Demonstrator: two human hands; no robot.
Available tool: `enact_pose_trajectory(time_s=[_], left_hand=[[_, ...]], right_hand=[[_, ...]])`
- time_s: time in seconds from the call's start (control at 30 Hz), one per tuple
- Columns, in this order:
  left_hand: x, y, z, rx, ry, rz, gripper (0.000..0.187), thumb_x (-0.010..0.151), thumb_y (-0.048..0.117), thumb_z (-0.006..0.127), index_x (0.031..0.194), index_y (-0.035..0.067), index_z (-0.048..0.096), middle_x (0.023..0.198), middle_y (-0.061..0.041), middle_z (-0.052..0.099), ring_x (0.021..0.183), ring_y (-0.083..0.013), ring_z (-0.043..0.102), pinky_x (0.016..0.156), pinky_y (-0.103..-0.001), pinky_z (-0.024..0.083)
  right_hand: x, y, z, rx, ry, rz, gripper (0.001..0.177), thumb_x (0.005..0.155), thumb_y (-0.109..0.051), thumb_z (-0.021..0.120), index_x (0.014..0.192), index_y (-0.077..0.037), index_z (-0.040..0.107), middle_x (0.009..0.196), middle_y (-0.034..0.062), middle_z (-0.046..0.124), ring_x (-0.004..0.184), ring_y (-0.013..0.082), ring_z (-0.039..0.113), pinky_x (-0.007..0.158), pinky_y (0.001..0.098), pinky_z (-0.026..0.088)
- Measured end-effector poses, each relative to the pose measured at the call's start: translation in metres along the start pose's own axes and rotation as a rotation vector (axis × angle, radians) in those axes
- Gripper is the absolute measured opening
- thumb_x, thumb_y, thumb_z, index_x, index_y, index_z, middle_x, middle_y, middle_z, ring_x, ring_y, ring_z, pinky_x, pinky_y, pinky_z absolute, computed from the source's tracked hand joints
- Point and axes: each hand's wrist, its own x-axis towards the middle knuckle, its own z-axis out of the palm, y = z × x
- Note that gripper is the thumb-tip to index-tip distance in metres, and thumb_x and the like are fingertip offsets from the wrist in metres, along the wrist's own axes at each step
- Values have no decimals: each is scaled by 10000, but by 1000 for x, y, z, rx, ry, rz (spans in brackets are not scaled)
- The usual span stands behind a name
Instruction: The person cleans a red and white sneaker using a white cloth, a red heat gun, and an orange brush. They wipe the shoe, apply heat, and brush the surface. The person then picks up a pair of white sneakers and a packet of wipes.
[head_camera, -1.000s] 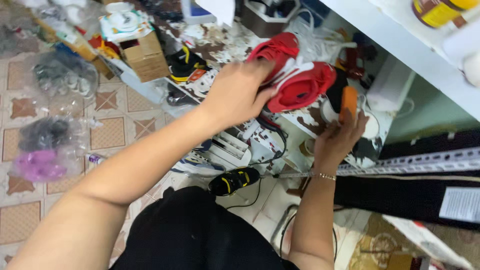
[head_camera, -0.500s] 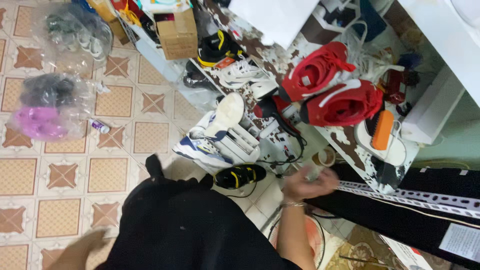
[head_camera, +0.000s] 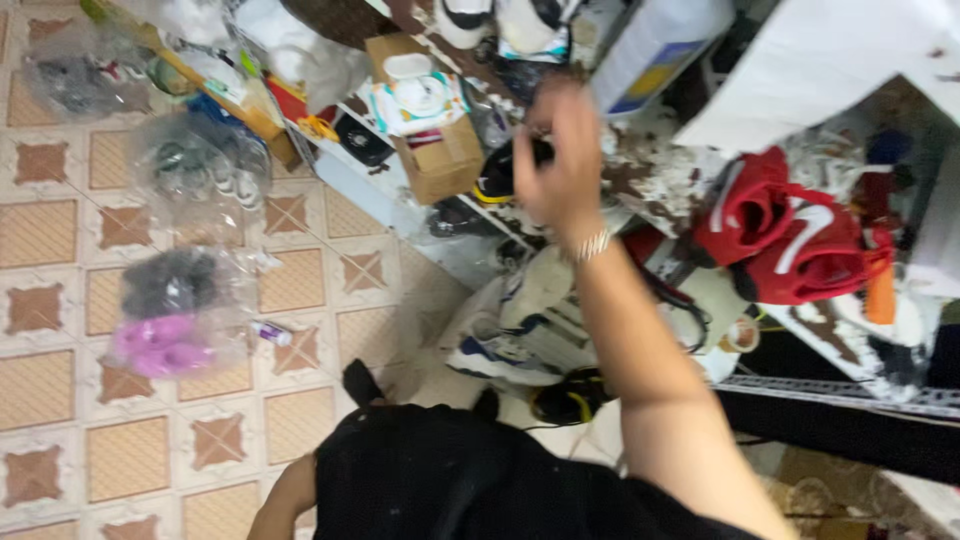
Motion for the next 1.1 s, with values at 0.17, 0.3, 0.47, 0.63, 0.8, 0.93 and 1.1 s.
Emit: enact_pose_trajectory(time_s=[0.17, 0.3, 0.47, 0.63, 0.8, 0.93, 1.1], left_hand=[[29, -26, -101, -212, 234, 33, 574, 909, 318, 638, 1452, 148, 570, 1323, -155, 697, 1238, -304, 657, 1063, -388, 492], [10, -58, -165, -521, 486, 44, 561, 948, 401, 656, 1374, 37, 634, 1305, -202, 725, 1267, -324, 649, 1081, -410, 454], [-25, -94, -188, -234, 358, -324, 525, 960, 382, 687, 1341, 21, 660, 1275, -212, 712, 1224, -327, 644, 1053, -400, 468], [-15, -85, -172, -253, 157, -370, 456, 963, 303, 697, 1307, 6, 671, 1231, -193, 722, 1169, -294, 659, 1023, -378, 483], [-4, -49, -118, -295, 181, -193, 387, 965, 225, 706, 1272, -10, 681, 1186, -175, 732, 1113, -262, 675, 993, -357, 497], [27, 4, -132, -414, 540, 279, 334, 967, 162, 713, 1245, -22, 689, 1151, -160, 741, 1069, -236, 687, 969, -340, 508], [35, 133, -208, -1087, 62, 937, 966, 902, 680, 690, 1541, 39, 353, 1610, -148, 378, 1415, -274, 452, 1154, -516, 416]], right_hand=[[106, 44, 59, -460, -139, 111, 557, 720, -140, 865, 1211, -32, 627, 1150, 284, 659, 1030, 478, 607, 857, 515, 494], [130, 59, 73, -424, -420, 143, 597, 679, -144, 881, 1233, -136, 660, 1033, 205, 714, 962, 435, 660, 803, 514, 523], [133, 63, 85, -605, -707, 52, 583, 687, -167, 858, 1249, -253, 727, 968, 132, 746, 942, 370, 701, 788, 491, 533], [142, 74, 95, -554, -748, 110, 479, 739, -515, 923, 1060, -179, 806, 948, 149, 734, 902, 360, 694, 779, 472, 524], [137, 58, 76, -523, -440, -91, 389, 759, -476, 912, 934, -142, 814, 907, 155, 712, 861, 363, 684, 732, 492, 508], [105, 7, 47, -247, -223, -62, 329, 768, -343, 928, 968, -141, 761, 961, 121, 665, 921, 337, 651, 805, 446, 495], [21, -88, 4, 154, -126, -231, 335, 837, -254, 880, 1041, -119, 651, 1099, 106, 569, 956, 290, 598, 813, 440, 481]])
